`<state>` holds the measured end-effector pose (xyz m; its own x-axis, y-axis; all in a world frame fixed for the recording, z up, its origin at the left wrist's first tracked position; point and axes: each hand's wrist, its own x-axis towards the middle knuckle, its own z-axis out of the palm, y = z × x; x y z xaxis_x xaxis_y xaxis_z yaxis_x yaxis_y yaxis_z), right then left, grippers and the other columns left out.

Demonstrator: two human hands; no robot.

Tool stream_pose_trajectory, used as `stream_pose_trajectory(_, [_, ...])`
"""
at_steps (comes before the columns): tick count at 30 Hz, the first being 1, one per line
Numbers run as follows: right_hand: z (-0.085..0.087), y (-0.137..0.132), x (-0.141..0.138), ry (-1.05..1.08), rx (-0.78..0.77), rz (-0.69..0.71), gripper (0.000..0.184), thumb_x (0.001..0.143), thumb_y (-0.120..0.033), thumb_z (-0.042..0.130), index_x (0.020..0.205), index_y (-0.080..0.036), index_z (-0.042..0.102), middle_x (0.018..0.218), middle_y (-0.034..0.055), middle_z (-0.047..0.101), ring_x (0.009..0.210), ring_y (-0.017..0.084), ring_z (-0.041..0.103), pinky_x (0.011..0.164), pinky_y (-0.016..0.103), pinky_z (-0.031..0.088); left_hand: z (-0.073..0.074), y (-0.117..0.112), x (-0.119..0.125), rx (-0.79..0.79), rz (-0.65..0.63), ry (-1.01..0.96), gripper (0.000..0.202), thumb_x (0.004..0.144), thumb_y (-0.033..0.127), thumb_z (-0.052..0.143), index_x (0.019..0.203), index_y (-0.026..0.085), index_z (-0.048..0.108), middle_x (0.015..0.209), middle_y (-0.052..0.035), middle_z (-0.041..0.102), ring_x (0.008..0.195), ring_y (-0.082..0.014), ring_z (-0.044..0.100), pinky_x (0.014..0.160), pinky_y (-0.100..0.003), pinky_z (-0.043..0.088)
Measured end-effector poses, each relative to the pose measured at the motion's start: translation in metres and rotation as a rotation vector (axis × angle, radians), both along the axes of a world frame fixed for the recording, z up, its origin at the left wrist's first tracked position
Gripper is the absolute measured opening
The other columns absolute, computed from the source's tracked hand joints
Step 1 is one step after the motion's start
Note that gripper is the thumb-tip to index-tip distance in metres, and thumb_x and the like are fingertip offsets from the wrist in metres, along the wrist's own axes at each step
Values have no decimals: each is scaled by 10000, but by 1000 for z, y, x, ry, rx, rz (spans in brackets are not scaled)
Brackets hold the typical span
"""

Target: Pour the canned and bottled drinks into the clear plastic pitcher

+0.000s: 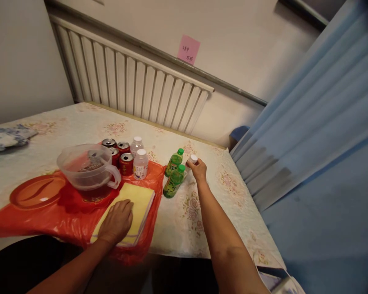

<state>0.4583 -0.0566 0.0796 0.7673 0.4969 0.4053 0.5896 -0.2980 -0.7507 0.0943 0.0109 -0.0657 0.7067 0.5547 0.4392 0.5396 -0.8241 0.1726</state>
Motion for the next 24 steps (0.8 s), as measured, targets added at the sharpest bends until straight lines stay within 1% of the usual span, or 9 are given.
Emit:
stream_pose_trajectory(3, [5, -12, 1, -4, 1, 1, 314, 675, -471, 683, 784, -178, 712, 736, 14, 717, 667, 172, 574, 614, 257, 404, 0, 0, 0, -9, -3, -10, 283, 923, 192, 470, 1130, 151, 658, 1192, -162, 674, 1137, -315, 591, 978, -458, 477])
stream_pose_trajectory(6, [7, -23, 4, -3, -7, -1, 322, 668, -480, 680, 772, -177, 712, 711, 7, 704, 657, 170, 571, 605, 255, 397, 0, 1, 0, -22, -10, -26, 285, 917, 193, 472, 1127, 148, 661, 1186, -170, 674, 1129, -318, 597, 963, -464, 485])
stream_pose_trajectory(9, [4, -32, 9, 1, -15, -18, 328, 642, -492, 687, 755, -185, 706, 684, -6, 688, 640, 167, 551, 599, 255, 389, 0, 1, 1, -22, -6, -27, 288, 919, 196, 460, 1119, 148, 662, 1183, -176, 676, 1122, -320, 601, 957, -470, 488])
stream_pose_trajectory(14, [-3, -45, 16, 12, -25, -50, 309, 614, -491, 700, 686, -191, 679, 612, -23, 640, 608, 164, 530, 587, 258, 378, 1, 0, 1, -16, 15, -25, 275, 917, 199, 462, 1102, 182, 666, 1178, -151, 684, 1119, -299, 610, 976, -452, 480])
stream_pose_trajectory(20, [-8, -56, 23, 29, -22, -68, 333, 610, -507, 708, 704, -189, 676, 621, -18, 637, 621, 176, 541, 604, 271, 382, 3, -1, 1, -31, 7, -20, 289, 927, 202, 451, 1113, 166, 669, 1196, -171, 680, 1125, -311, 608, 965, -467, 485])
stream_pose_trajectory(24, [-9, -59, 24, 49, -16, -34, 368, 603, -501, 728, 771, -174, 700, 673, -5, 677, 637, 180, 576, 613, 274, 417, 4, -2, 1, -56, 12, -40, 289, 915, 205, 456, 1096, 178, 680, 1192, -164, 688, 1125, -310, 611, 971, -472, 482])
